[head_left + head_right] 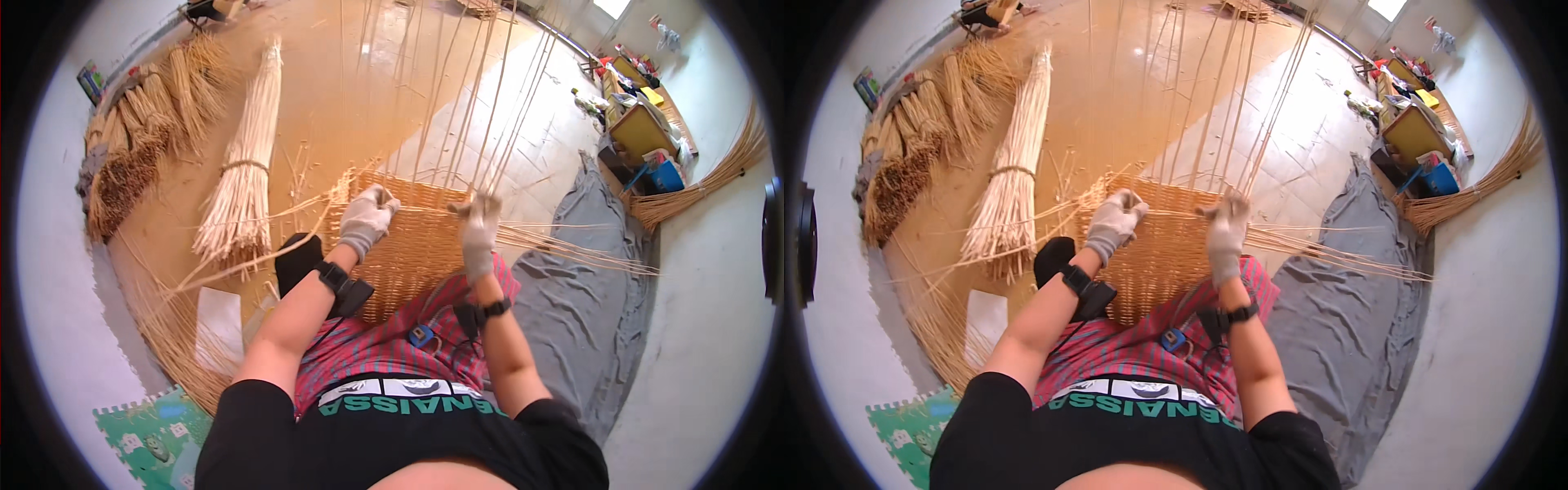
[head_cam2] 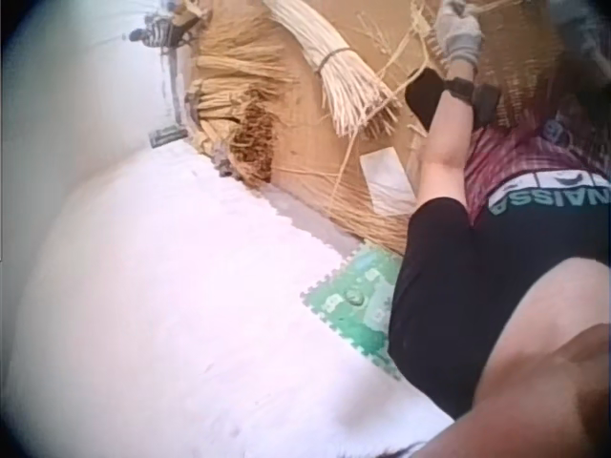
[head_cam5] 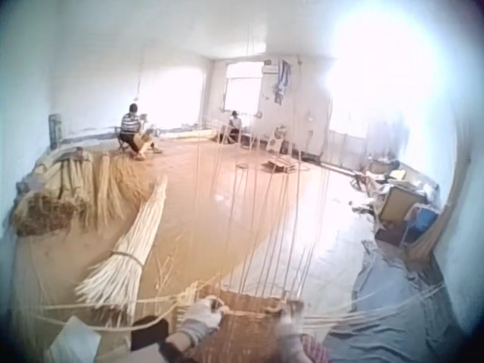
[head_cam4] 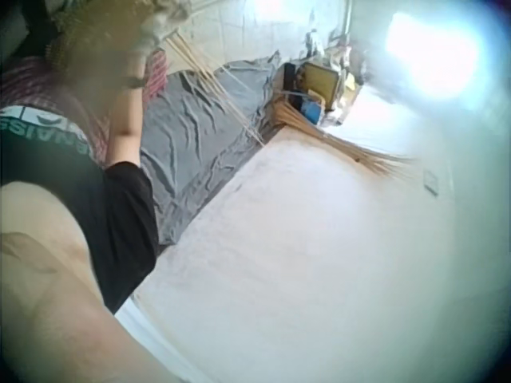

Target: Weaving a basket using straw or plant fibers.

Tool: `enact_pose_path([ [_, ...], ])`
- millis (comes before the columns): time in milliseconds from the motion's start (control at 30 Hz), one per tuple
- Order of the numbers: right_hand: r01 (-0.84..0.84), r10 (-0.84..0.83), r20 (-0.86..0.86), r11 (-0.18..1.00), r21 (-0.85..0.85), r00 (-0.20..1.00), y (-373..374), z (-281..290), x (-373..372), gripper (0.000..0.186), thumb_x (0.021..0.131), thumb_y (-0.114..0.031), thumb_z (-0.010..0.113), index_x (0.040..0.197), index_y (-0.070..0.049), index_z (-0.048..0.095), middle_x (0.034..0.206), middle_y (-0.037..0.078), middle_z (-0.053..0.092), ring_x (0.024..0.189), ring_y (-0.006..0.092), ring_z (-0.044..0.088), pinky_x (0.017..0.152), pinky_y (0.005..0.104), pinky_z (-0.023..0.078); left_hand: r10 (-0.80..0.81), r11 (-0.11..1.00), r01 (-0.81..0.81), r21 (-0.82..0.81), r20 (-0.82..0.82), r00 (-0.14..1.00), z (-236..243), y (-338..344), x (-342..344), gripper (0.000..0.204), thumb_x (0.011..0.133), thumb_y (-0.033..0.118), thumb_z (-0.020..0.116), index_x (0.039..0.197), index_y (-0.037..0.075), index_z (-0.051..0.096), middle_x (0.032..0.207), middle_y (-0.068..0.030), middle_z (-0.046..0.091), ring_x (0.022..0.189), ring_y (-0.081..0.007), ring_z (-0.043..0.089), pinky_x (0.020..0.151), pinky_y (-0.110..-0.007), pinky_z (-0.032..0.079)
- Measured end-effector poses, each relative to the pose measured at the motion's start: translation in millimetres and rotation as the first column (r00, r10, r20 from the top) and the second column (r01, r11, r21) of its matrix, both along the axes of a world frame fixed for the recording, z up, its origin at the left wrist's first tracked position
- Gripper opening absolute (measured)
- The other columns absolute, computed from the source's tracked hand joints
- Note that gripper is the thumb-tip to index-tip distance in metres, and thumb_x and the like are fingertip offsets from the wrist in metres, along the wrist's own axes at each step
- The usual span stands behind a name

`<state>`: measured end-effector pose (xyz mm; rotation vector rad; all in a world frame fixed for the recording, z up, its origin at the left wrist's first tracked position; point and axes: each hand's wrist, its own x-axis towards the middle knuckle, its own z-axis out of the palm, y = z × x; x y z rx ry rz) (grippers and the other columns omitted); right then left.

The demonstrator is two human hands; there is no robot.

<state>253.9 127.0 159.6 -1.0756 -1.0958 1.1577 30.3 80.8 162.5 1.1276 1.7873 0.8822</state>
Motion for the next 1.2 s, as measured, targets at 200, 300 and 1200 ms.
enact_pose_path([
  [200, 0.039, -0.027, 0.106, 0.993, -0.113, 0.994, 19.0, 4.7, 56.3, 0.027, 0.105, -0.016, 0.057, 0.13, -0.008, 0.058, 0.115, 0.009, 0.068, 0.085, 0.0126, 0.065, 0.065, 0.0257, 0.054, -0.088, 0.765, 0.469, 0.442, -0.65, 0.755, -0.8, -25.8, 72.2, 0.074, 0.086, 0.019, 0.074, 0.153, 0.026, 0.043, 0.142, -0.014, 0.051, 0.097, -0.0345, 0.069, 0.078, -0.046, 0.058],
  [300, -0.22, -0.324, 0.735, 0.814, 0.537, 0.596, 77.7, 49.4, 8.4, 0.044, 0.1, -0.008, 0.059, 0.144, -0.012, 0.055, 0.132, 0.008, 0.064, 0.1, 0.0119, 0.063, 0.088, 0.0285, 0.054, -0.232, 0.913, 0.39, 0.121, -0.631, 0.74, 9.7, -26.5, 96.9, 0.082, 0.089, 0.02, 0.069, 0.16, 0.029, 0.03, 0.15, -0.0215, 0.038, 0.106, -0.0427, 0.066, 0.092, -0.051, 0.054],
  [1200, -0.377, -0.152, 0.982, 0.907, 0.185, 0.116, 33.1, 31.6, 140.0, 0.018, 0.095, -0.026, 0.063, 0.109, -0.026, 0.074, 0.097, 0.003, 0.071, 0.109, 0.0278, 0.063, 0.114, 0.0543, 0.033, -0.171, 0.811, 0.554, 0.187, -0.83, 0.53, -20.6, 27.7, 142.2, 0.076, 0.086, 0.043, 0.073, 0.153, 0.021, 0.045, 0.139, -0.0087, 0.06, 0.129, -0.0245, 0.055, 0.121, -0.055, 0.02],
])
